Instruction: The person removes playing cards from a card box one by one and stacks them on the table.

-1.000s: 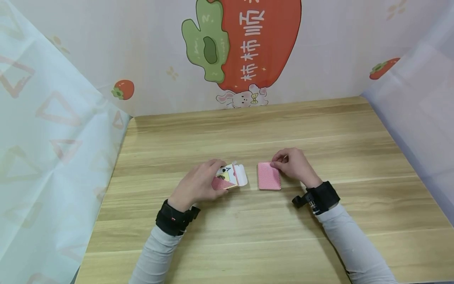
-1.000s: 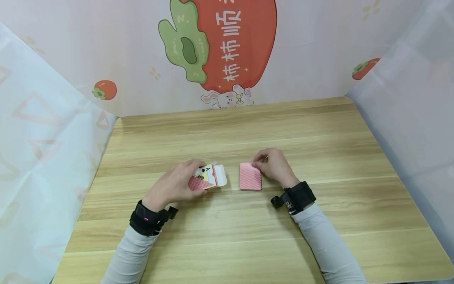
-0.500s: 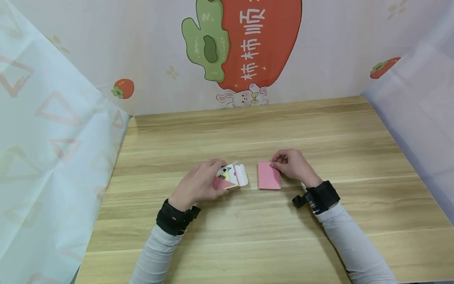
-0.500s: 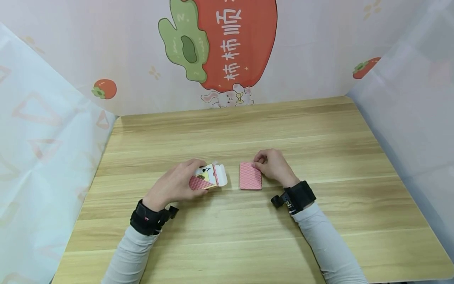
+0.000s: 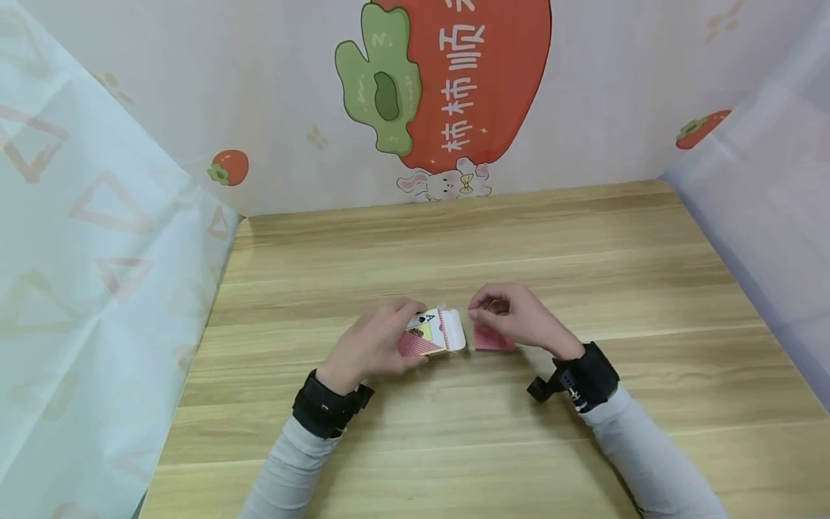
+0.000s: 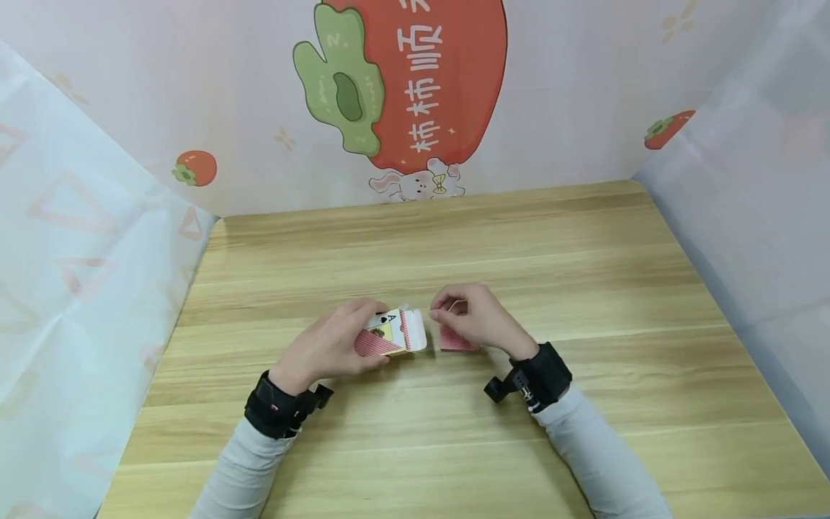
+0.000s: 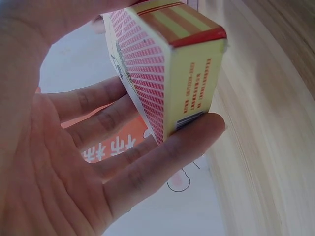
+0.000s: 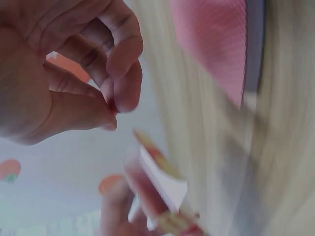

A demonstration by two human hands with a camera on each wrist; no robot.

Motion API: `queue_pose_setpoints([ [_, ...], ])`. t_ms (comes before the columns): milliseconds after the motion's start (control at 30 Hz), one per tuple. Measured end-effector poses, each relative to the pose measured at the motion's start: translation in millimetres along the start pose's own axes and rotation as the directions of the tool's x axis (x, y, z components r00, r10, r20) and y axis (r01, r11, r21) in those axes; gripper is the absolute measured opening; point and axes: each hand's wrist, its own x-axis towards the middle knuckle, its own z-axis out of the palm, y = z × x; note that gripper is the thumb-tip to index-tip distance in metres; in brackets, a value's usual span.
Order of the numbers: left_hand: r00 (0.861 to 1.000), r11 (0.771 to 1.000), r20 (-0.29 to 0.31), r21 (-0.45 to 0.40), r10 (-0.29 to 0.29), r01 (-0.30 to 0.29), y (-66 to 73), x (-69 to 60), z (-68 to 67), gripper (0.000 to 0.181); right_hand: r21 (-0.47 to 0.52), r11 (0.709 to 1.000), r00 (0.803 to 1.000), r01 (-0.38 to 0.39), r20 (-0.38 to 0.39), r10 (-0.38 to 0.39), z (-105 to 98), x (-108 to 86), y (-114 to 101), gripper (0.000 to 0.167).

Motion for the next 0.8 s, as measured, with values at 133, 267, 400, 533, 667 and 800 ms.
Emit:
queue_pose_setpoints([
  [133, 1.0, 1.0, 0.0, -0.01, 0.02, -0.02, 3.4, 0.7, 1.1, 0.072, 0.055, 0.998, 0.999, 0.015, 0.037, -0.017, 11, -2.6, -8, 0.003],
  [267, 0.999, 0.999, 0.003, -0.017, 0.039, -0.039, 5.1, 0.9, 3.3, 0.071, 0.099, 0.995, 0.998, 0.003, 0.066, -0.01, 20, -3.2, -10, 0.004],
  [400, 0.998, 0.998, -0.007, -0.02, 0.066, -0.066, 6.2, 1.0, 5.8, 0.069, 0.135, 0.991, 0.996, 0.001, 0.089, -0.013, 28, -2.9, -9, 0.009],
  [533, 0.996, 0.996, -0.02, -0.02, 0.092, -0.092, 7.1, 1.2, 8.1, 0.068, 0.185, 0.982, 0.996, -0.028, 0.084, 0.013, 35, -2.9, -8, 0.012],
  [667, 0.994, 0.995, -0.03, -0.009, 0.103, -0.103, 8.3, 1.5, 9.3, 0.068, 0.256, 0.962, 0.994, -0.097, 0.077, 0.08, 41, -3.2, -8, 0.012],
  [800, 0.993, 0.994, -0.049, 0.011, 0.108, -0.108, 10.6, 2.2, 10.6, 0.07, 0.313, 0.935, 0.986, -0.166, 0.082, 0.148, 41, -3.1, -9, 0.012],
])
